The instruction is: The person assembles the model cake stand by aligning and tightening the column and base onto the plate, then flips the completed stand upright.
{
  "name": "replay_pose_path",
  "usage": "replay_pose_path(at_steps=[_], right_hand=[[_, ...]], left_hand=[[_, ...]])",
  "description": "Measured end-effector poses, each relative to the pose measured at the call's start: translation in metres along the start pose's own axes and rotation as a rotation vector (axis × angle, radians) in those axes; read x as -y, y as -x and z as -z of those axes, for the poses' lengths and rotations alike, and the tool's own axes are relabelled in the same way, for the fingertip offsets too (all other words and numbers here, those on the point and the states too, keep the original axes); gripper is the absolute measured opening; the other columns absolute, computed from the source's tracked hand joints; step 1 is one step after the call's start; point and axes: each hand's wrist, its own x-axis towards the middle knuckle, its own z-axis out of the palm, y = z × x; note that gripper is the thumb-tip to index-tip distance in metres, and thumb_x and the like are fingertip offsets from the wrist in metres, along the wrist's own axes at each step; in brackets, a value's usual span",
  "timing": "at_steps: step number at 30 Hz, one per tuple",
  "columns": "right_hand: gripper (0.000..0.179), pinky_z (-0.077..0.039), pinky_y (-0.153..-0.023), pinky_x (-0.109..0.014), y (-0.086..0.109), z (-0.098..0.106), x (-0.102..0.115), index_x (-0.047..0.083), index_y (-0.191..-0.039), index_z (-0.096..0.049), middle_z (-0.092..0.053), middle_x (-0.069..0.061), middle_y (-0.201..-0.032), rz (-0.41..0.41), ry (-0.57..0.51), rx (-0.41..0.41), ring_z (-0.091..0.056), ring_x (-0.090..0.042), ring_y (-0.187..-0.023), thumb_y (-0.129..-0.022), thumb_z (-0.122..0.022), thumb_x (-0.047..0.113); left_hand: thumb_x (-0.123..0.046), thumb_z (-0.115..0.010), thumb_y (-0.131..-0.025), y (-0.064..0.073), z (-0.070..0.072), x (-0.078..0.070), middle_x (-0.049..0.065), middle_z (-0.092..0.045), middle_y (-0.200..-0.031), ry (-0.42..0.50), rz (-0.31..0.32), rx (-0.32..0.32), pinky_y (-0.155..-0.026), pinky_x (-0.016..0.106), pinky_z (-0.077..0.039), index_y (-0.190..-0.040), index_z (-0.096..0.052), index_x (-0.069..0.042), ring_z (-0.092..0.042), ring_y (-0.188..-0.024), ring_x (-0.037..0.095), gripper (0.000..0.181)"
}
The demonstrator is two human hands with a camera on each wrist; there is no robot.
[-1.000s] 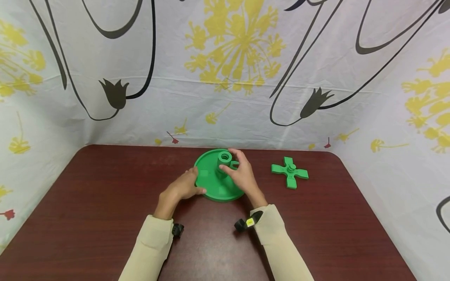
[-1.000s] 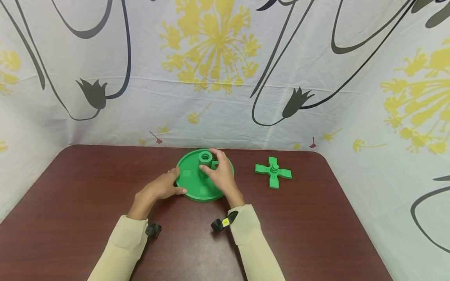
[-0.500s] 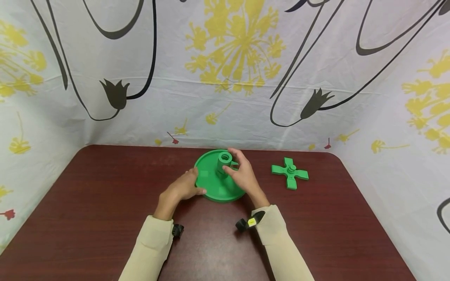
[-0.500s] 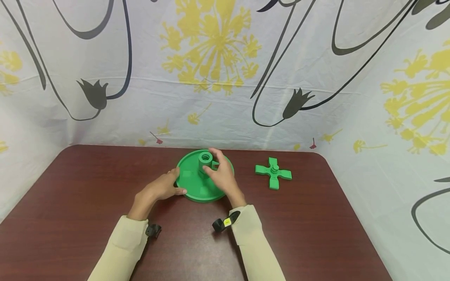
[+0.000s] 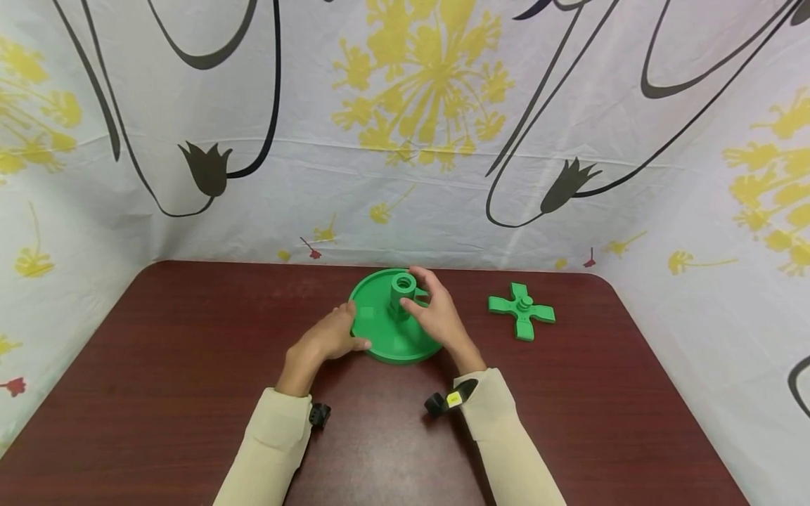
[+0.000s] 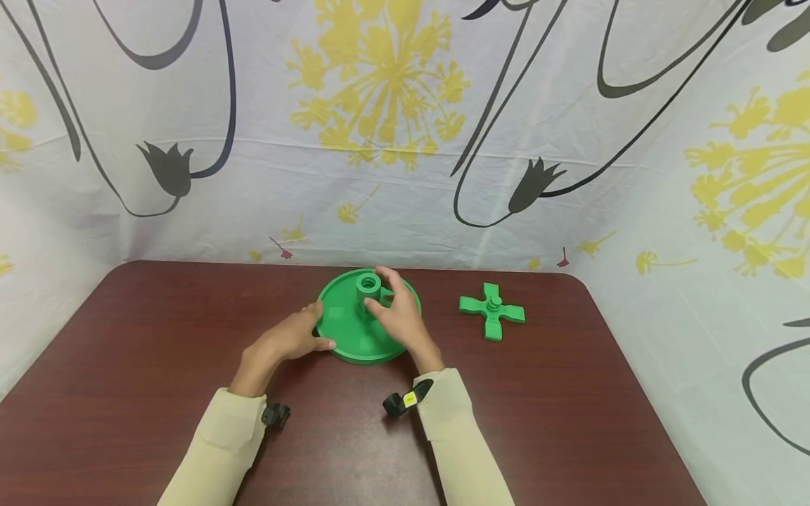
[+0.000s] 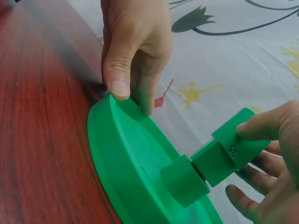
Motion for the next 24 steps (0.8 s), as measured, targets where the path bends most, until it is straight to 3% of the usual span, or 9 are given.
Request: replay_pose_path(at_steps=[5, 16, 24], right_hand=[[0.058, -0.048, -0.101, -0.052, -0.0005, 0.0003, -0.0015, 0.001, -0.143, -0.047, -0.051, -0.023, -0.143, 0.008, 0.005, -0.011, -0.053, -0.035, -0.130, -0.090, -0.069, -0.001], [0.061, -0.050, -0.098, -0.047, 0.0005, -0.0017, -0.0017, 0.003, -0.141, -0.051, -0.057, -0.014, -0.134, -0.030, 0.096, -0.048, -0.056, -0.030, -0.121, -0.087, -0.078, 0.011], [0.059, -0.048, -0.100, -0.051, -0.0018, 0.0015, -0.0004, 0.001, -0.142, -0.049, -0.054, -0.017, -0.142, -0.004, 0.026, -0.021, -0.054, -0.034, -0.129, -0.087, -0.071, -0.002]], left_hand=[[-0.026, -0.067, -0.096, 0.0000, -0.0005, -0.0001, 0.027, -0.015, -0.162, 0.000, 0.007, 0.003, -0.120, 0.052, -0.021, -0.155, -0.011, 0.008, -0.013, -0.150, 0.041, 0.088], [-0.026, -0.067, -0.096, 0.0000, -0.0004, -0.0003, 0.027, -0.015, -0.162, 0.002, 0.003, 0.000, -0.120, 0.052, -0.021, -0.155, -0.011, 0.008, -0.013, -0.151, 0.041, 0.089], [-0.026, -0.067, -0.096, 0.0000, 0.0003, -0.0002, 0.027, -0.015, -0.162, 0.000, -0.004, -0.001, -0.121, 0.052, -0.021, -0.155, -0.011, 0.008, -0.013, -0.150, 0.041, 0.089]])
